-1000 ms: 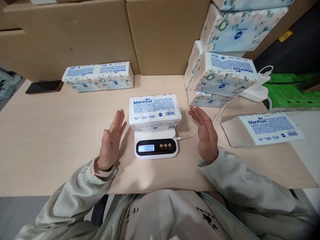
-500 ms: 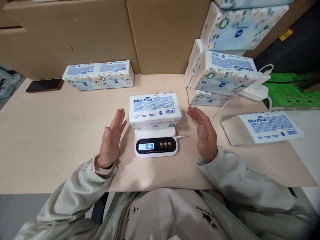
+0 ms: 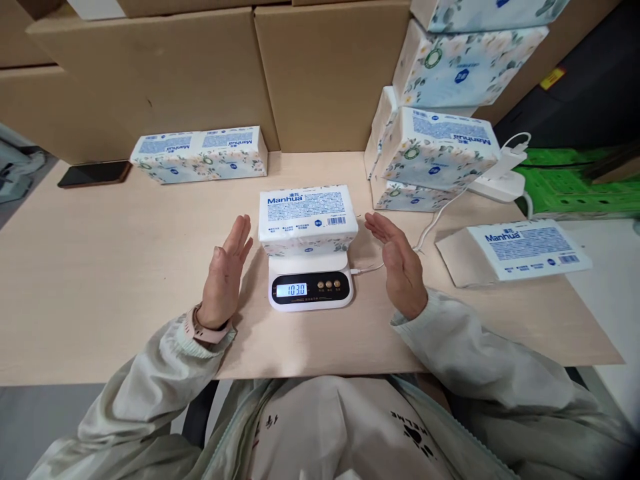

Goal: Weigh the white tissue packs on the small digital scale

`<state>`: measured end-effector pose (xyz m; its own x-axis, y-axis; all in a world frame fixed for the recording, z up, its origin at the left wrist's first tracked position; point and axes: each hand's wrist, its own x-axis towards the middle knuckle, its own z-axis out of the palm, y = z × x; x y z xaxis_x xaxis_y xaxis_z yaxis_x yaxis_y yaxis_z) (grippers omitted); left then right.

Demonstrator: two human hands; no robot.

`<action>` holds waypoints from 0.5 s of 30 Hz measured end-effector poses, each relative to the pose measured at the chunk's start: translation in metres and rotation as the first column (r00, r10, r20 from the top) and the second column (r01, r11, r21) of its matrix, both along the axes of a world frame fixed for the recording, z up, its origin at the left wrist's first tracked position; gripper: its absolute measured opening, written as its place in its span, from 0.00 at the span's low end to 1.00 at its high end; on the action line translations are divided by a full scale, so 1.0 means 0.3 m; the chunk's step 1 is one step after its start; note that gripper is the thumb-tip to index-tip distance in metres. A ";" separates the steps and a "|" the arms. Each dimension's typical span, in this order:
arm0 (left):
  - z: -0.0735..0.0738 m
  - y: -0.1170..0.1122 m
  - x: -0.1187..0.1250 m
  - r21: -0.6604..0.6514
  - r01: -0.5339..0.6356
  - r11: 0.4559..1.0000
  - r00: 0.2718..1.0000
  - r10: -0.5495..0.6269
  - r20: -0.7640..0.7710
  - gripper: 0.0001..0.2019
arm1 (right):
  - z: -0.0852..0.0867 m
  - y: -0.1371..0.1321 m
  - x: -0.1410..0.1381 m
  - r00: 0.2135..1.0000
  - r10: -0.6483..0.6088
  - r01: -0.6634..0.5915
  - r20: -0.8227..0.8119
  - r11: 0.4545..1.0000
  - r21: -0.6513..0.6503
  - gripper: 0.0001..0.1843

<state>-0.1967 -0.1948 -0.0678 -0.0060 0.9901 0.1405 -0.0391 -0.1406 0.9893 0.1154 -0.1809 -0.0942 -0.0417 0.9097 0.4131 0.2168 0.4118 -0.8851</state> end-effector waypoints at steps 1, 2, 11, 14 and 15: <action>0.003 0.001 0.002 0.002 0.007 1.000 1.000 -0.007 -0.006 0.35 | 0.004 0.004 -0.005 1.000 0.006 -0.006 -0.013 1.000 -0.025 0.30; 0.006 0.002 0.003 0.005 0.015 1.000 1.000 -0.015 -0.012 0.35 | 0.009 0.008 -0.009 1.000 0.011 -0.013 -0.028 0.999 -0.048 0.30; 0.060 0.045 0.026 -0.009 0.114 0.993 0.993 -0.114 -0.029 0.37 | 0.116 0.042 -0.076 0.995 0.065 -0.083 -0.077 0.964 -0.253 0.34; 0.097 0.070 0.051 0.005 0.130 0.991 0.991 -0.130 -0.003 0.36 | 0.177 0.050 -0.126 0.971 0.200 -0.232 -0.132 0.924 -0.303 0.35; 0.113 0.079 0.057 0.018 0.100 0.995 0.995 -0.100 0.017 0.36 | 0.199 0.055 -0.145 0.959 0.234 -0.275 -0.161 0.908 -0.317 0.35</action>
